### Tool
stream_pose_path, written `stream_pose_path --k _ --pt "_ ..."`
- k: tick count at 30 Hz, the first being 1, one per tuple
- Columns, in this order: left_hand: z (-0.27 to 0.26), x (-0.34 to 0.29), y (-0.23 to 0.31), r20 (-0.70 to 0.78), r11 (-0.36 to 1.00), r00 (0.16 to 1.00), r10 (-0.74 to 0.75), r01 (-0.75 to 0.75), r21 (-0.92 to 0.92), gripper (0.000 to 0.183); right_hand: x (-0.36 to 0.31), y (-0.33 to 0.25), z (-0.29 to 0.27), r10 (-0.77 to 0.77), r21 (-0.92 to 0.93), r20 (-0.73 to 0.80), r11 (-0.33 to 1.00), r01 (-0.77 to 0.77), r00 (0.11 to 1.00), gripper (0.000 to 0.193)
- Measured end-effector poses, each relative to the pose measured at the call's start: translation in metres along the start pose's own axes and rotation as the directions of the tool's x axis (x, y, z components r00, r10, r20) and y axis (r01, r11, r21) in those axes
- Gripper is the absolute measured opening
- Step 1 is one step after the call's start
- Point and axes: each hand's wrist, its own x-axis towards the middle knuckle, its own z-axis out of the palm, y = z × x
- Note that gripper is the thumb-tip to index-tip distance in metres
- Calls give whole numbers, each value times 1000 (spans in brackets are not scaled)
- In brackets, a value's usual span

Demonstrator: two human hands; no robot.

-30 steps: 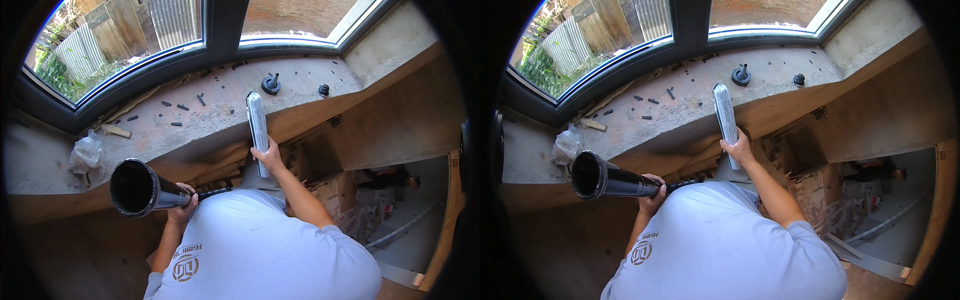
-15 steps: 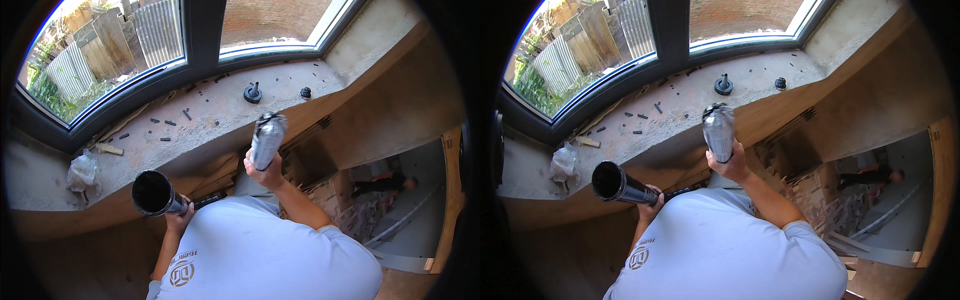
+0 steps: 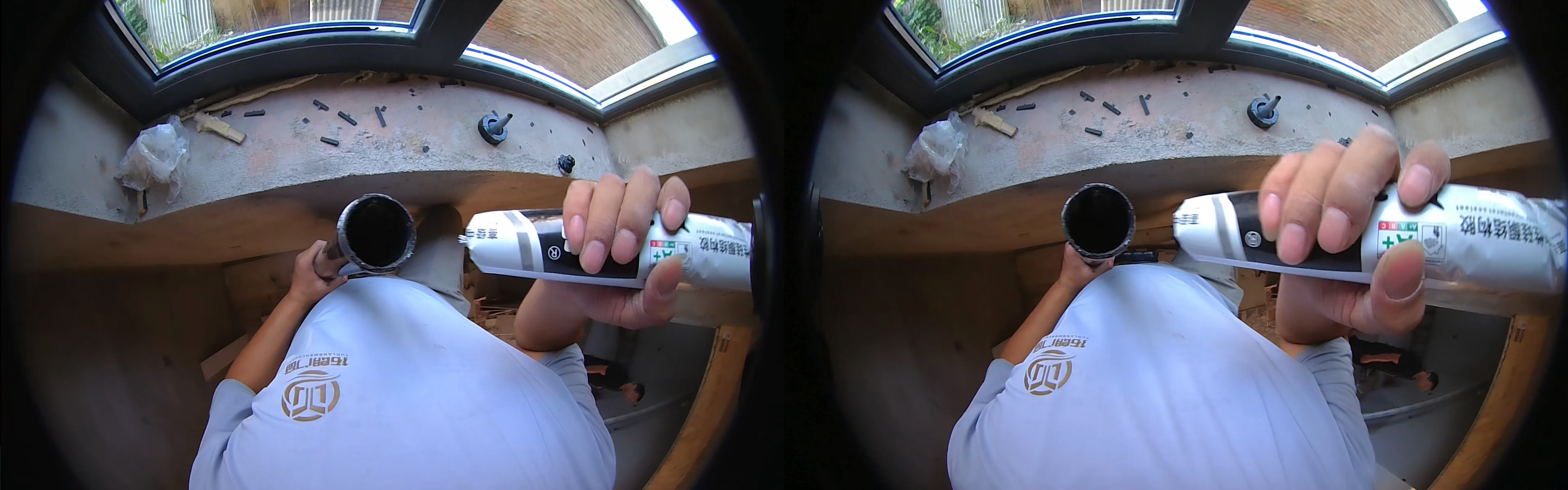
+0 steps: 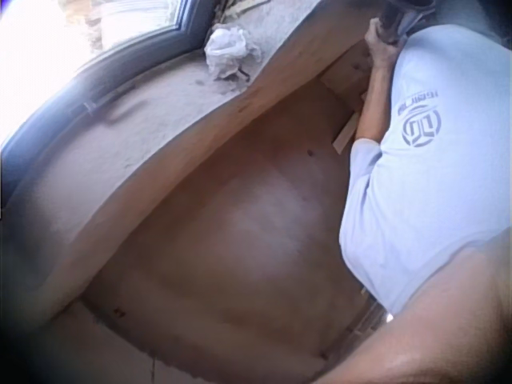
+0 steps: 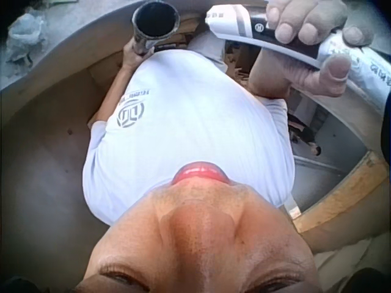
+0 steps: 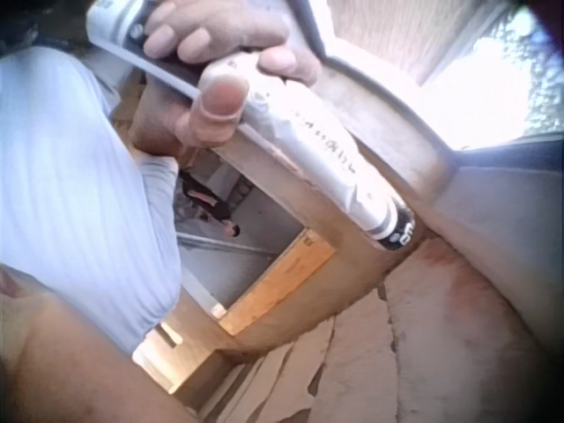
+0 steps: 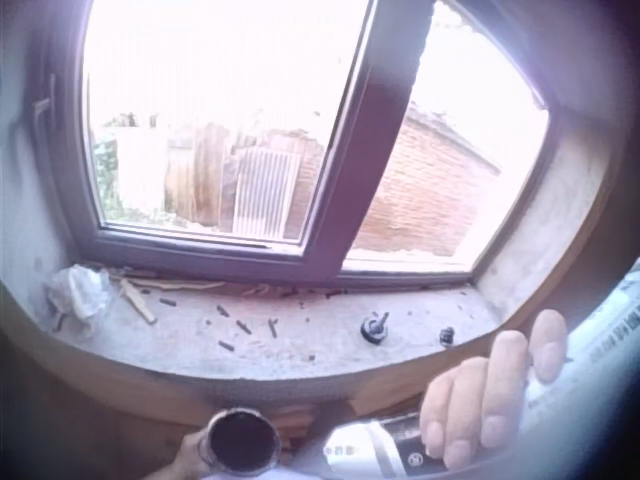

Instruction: The person loads a sealant cartridge into a caulking gun and applies sealant along the interior perimeter of a window frame. They wipe the nozzle with a plastic bag, then descend a ladder while holding the gun and bag.

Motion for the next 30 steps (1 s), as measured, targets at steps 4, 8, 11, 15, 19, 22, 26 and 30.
stream_pose_path --k 4,8,11,15,19,22,26,30 --pt "3 4 8 -36 999 998 47 -46 14 59 18 28 16 21 145 45 989 -27 999 35" --pt "2 9 11 -40 999 998 42 -41 20 59 26 58 20 96 201 98 973 -114 991 33" --pt "1 13 13 -49 1000 999 17 -17 8 58 24 72 25 141 200 87 967 -156 986 33" --pt "-2 16 20 -62 998 996 63 -63 4 55 4 99 32 164 -61 50 985 -161 985 42" --pt "0 18 11 -91 997 992 81 -80 18 51 -42 119 23 305 -164 -55 936 -310 951 75" --pt "0 9 -8 -48 999 999 -22 24 27 52 -89 135 -6 311 -352 -316 839 -415 896 56" --pt "-4 -10 -22 -65 992 990 -123 121 -26 48 -144 148 -73 165 -502 -756 476 -722 634 26" --pt "-11 -17 -18 -46 976 977 -208 204 -78 47 -154 155 -161 -108 -647 -761 196 -737 640 36"
